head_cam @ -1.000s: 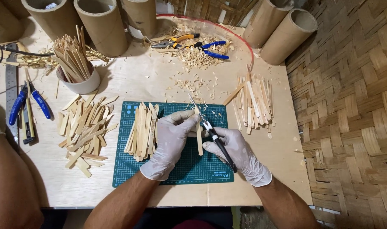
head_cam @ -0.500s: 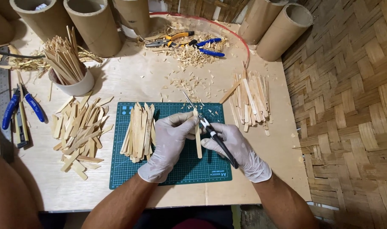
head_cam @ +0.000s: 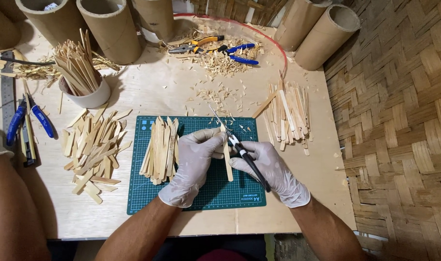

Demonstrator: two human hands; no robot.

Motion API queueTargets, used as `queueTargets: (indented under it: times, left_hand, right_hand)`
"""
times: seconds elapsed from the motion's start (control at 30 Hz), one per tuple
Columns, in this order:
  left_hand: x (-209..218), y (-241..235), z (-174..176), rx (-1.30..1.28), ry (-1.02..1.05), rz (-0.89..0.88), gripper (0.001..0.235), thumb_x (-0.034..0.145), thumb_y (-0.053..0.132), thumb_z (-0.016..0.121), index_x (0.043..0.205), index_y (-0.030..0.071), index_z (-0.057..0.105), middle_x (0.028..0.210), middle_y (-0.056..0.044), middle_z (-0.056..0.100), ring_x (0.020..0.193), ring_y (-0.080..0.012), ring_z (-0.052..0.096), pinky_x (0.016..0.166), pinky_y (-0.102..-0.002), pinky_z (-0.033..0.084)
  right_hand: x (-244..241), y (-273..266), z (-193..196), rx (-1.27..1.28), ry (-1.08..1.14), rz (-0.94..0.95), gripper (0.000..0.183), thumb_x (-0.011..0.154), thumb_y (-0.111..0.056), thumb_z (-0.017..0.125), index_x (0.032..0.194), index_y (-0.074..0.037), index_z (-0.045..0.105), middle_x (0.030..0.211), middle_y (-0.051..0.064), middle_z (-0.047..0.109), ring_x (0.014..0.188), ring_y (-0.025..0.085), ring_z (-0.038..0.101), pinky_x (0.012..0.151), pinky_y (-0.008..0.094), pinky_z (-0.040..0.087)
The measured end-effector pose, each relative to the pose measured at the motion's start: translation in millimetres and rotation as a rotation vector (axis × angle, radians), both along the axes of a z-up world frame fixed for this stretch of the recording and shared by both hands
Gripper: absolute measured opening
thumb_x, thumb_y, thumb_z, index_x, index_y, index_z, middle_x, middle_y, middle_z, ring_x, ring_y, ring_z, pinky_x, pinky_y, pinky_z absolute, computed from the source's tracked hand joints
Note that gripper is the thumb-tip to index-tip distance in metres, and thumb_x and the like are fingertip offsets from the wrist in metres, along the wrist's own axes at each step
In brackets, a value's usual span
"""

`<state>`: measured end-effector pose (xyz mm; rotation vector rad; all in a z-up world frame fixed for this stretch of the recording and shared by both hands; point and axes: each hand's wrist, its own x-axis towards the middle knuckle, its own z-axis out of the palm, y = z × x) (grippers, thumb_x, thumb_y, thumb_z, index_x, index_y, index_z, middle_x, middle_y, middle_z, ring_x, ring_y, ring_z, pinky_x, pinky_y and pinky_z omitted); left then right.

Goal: Cutting thin wooden strips into smaller pieces using scissors on a cutting mat in a workshop.

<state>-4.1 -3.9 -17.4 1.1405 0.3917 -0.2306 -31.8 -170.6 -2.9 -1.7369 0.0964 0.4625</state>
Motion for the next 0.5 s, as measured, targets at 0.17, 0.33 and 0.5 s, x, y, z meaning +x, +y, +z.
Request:
queueTargets:
  times: [0.17,0.33,0.5]
  left_hand:
    - [0,-2,7,-0.014,0.018,0.003,0.026,0.077,0.003,0.084,0.098,-0.012,0.077,0.069,-0.016,0.071,0.053,-0.0171,0.071,0.048,-0.026,0.063]
    - [1,-1,0,-0.023,0.022,0.013,0.027,0.077,0.003,0.084,0.098,-0.012,0.076,0.069,-0.015,0.071,0.053,-0.017,0.071,0.048,-0.026,0.063]
    - [3,0,-4,-0.01,0.009,0.017,0.028,0.078,0.003,0.083,0.1,-0.011,0.076,0.071,-0.015,0.071,0.055,-0.018,0.072,0.05,-0.027,0.064]
  right_hand:
    - [0,4,5,0.009,0.001,-0.002,0.029,0.081,-0.014,0.083,0.108,-0.002,0.079,0.048,0.002,0.059,0.042,0.003,0.046,0.043,0.016,0.034]
    - [-1,7,4,0.042,0.015,-0.019,0.028,0.082,-0.013,0.083,0.106,0.0,0.076,0.046,0.004,0.057,0.037,0.007,0.049,0.042,0.016,0.036]
    - [-6,18,35,0.039,0.139,-0.1,0.026,0.083,-0.011,0.081,0.103,0.002,0.074,0.046,0.008,0.056,0.035,0.009,0.049,0.037,0.018,0.039]
